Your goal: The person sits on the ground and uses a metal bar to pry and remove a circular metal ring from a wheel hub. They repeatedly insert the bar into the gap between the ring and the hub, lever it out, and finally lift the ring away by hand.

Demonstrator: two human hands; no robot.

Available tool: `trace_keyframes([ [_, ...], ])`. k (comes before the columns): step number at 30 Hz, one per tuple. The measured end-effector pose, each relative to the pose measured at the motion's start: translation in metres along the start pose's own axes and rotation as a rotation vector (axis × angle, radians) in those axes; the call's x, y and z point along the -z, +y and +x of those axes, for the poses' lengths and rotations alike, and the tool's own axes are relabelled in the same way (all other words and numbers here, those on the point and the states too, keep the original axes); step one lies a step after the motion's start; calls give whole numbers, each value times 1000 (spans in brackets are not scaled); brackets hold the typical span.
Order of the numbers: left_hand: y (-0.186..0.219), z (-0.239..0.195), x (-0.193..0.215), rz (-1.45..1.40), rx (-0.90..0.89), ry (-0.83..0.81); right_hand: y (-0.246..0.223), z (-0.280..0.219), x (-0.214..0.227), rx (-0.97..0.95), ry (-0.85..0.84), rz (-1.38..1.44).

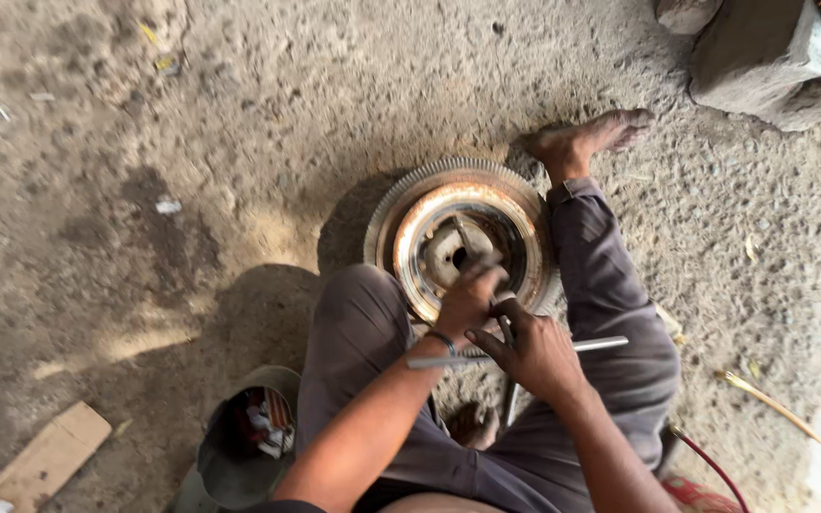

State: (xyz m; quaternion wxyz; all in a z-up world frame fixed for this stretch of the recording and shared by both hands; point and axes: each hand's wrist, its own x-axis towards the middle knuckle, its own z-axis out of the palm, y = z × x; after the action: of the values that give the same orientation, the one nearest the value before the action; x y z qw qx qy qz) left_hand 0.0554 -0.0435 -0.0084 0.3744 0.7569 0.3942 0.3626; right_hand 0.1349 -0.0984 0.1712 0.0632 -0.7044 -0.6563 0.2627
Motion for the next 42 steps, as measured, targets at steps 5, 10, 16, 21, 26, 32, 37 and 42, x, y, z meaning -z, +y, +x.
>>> trace_keyframes([
  [5,-9,5,13,-82,350,-150,-11,-21,5,-226,-44,43],
  [10,-2,-4,8,8,225,24,-18,-32,5,73,96,134],
  [16,-2,-4,17,229,210,171,-10,-26,-4,54,120,193],
  [21,1,-1,28,107,287,127,-4,-16,-6,91,167,189],
  [26,-2,-1,29,227,228,148,-9,-16,2,11,166,244],
  [32,-31,2,22,3,399,83,-23,-19,-3,328,329,207],
  [37,-17,4,60,-64,125,341,-38,23,5,58,281,-138],
  [42,55,4,151,34,-11,580,-42,66,28,167,327,-234],
])
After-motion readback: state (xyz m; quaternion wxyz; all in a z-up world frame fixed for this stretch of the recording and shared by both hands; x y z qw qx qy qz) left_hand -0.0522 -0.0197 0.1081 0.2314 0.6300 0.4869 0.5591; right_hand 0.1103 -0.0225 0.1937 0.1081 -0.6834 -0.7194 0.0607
